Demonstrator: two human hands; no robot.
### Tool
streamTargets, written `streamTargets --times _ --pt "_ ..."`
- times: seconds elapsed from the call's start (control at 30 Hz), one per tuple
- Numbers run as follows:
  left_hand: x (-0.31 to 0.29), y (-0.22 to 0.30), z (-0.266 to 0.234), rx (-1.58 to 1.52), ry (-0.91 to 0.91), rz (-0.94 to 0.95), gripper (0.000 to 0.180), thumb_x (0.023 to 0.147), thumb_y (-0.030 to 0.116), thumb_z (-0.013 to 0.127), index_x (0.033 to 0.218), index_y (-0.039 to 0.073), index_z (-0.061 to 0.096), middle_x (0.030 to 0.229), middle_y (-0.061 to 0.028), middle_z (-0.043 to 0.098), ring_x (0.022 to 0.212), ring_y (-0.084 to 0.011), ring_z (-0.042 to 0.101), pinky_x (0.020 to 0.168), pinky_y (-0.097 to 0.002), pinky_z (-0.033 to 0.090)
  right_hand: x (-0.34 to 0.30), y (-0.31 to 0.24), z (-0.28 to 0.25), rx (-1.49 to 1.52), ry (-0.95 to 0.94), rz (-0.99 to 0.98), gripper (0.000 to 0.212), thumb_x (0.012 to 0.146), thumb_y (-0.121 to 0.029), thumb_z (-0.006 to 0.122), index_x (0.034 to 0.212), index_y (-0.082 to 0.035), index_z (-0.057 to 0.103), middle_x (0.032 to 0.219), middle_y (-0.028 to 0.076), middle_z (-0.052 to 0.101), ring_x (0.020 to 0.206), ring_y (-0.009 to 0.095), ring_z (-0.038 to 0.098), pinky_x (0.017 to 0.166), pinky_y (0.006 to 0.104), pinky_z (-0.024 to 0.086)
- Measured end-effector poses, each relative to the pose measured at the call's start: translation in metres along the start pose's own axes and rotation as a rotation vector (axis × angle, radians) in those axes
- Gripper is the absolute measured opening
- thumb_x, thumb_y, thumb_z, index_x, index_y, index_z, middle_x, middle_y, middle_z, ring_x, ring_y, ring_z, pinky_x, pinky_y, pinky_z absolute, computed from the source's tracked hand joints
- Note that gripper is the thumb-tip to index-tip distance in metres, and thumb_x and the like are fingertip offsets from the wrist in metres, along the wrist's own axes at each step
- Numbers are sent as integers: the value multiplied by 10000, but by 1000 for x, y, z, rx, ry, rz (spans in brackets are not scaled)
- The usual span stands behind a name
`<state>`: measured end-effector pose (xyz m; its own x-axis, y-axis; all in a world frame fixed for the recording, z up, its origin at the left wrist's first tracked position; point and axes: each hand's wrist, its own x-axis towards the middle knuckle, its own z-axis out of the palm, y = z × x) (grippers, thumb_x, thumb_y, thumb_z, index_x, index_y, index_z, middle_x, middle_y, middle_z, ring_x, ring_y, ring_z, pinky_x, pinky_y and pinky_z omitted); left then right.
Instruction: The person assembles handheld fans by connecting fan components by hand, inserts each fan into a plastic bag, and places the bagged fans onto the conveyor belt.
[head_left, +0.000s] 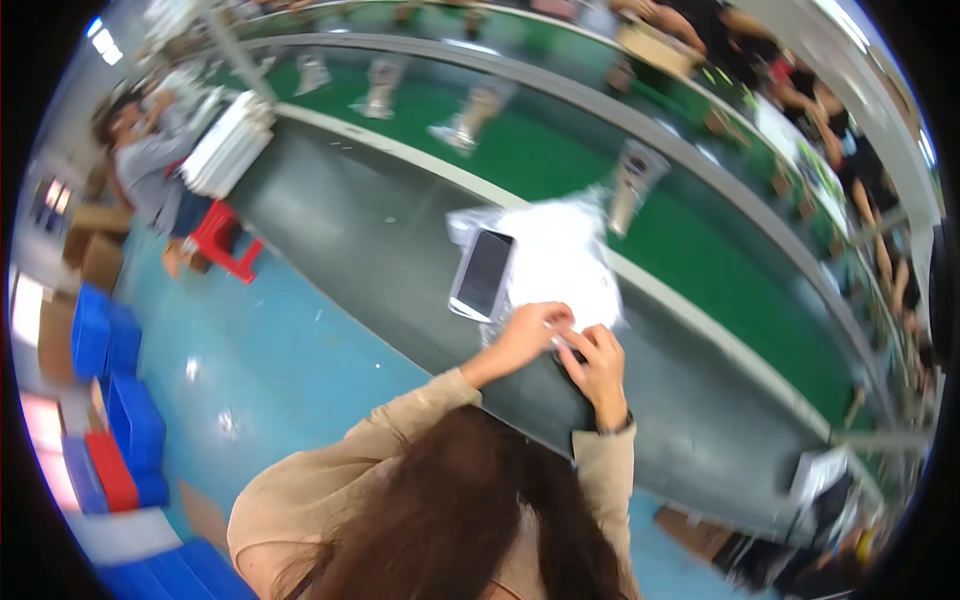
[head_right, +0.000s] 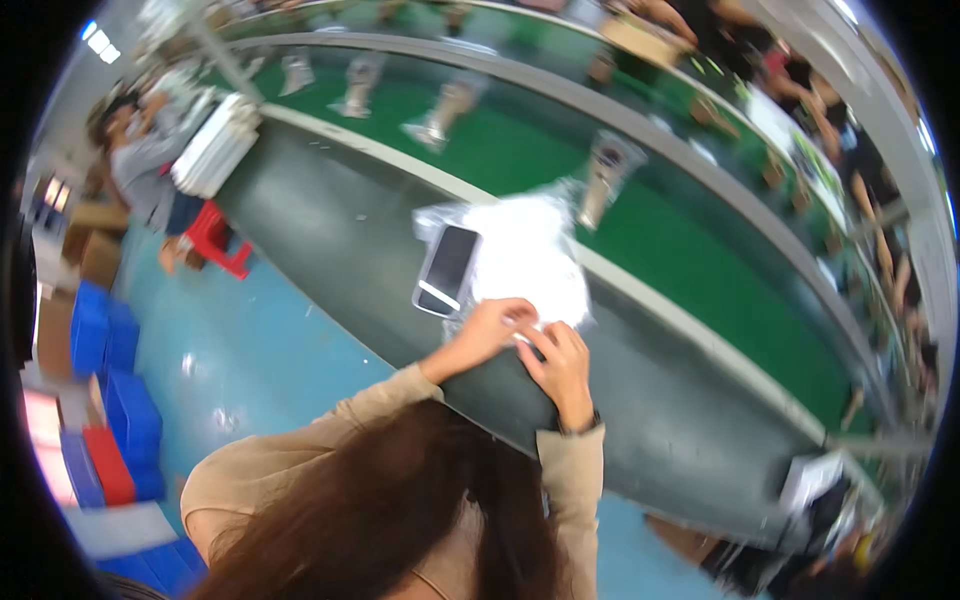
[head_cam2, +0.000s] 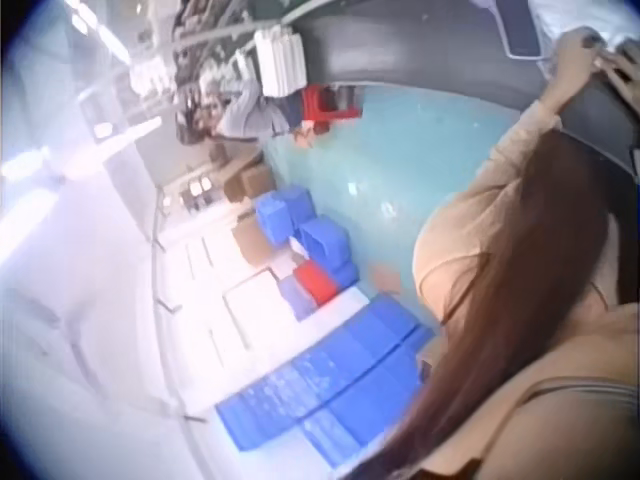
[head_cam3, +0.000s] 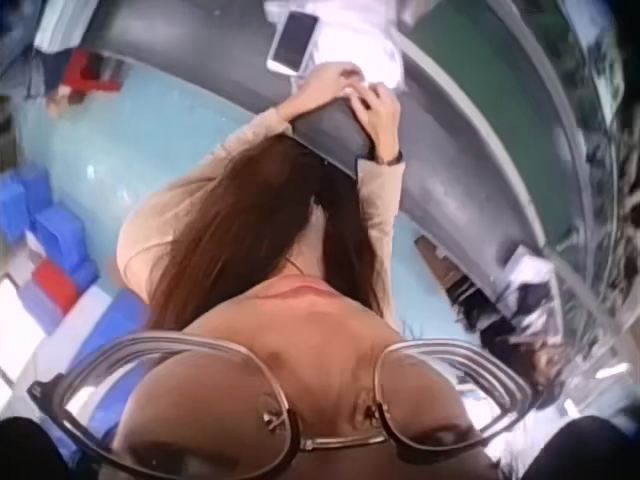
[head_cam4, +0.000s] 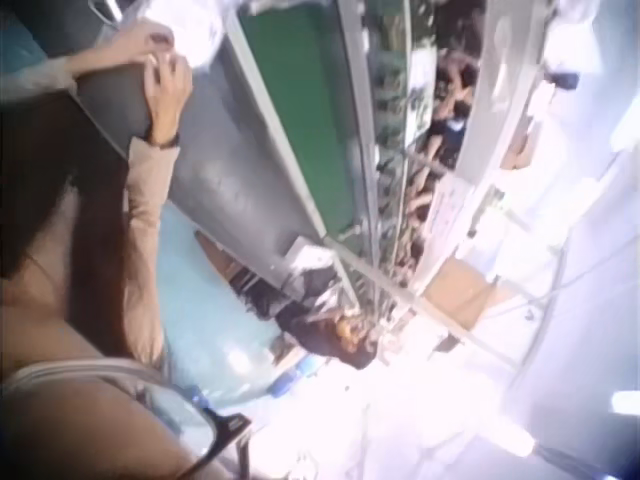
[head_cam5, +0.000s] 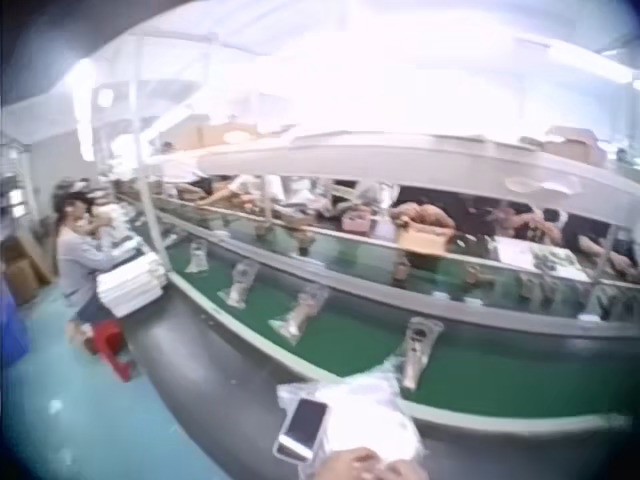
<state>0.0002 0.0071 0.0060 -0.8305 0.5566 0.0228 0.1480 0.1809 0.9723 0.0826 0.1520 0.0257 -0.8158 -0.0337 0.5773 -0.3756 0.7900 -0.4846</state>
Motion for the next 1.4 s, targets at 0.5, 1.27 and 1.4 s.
streamTargets --times 0.5,1.27,1.4 --pt "-9 11 -6 305 -106 346 164 871 100 584 982 30 485 787 -188 631 736 -392 624 648 -461 478 3 4 -2 65 134 263 57 853 -2 613 814 9 573 779 113 522 620 251 478 550 356 384" --pt "-17 7 -1 270 -12 157 248 846 143 668 1055 8 654 970 -179 676 860 -309 678 758 -368 535 5 7 -1 160 275 270 45 858 6 584 864 11 629 757 129 563 622 249 540 571 326 426" --pt "-13 8 4 355 31 338 295 833 92 665 1112 7 619 1070 -167 651 967 -329 629 838 -384 507 0 14 0 169 334 292 27 834 -6 638 858 5 642 758 127 595 606 251 583 546 313 459"
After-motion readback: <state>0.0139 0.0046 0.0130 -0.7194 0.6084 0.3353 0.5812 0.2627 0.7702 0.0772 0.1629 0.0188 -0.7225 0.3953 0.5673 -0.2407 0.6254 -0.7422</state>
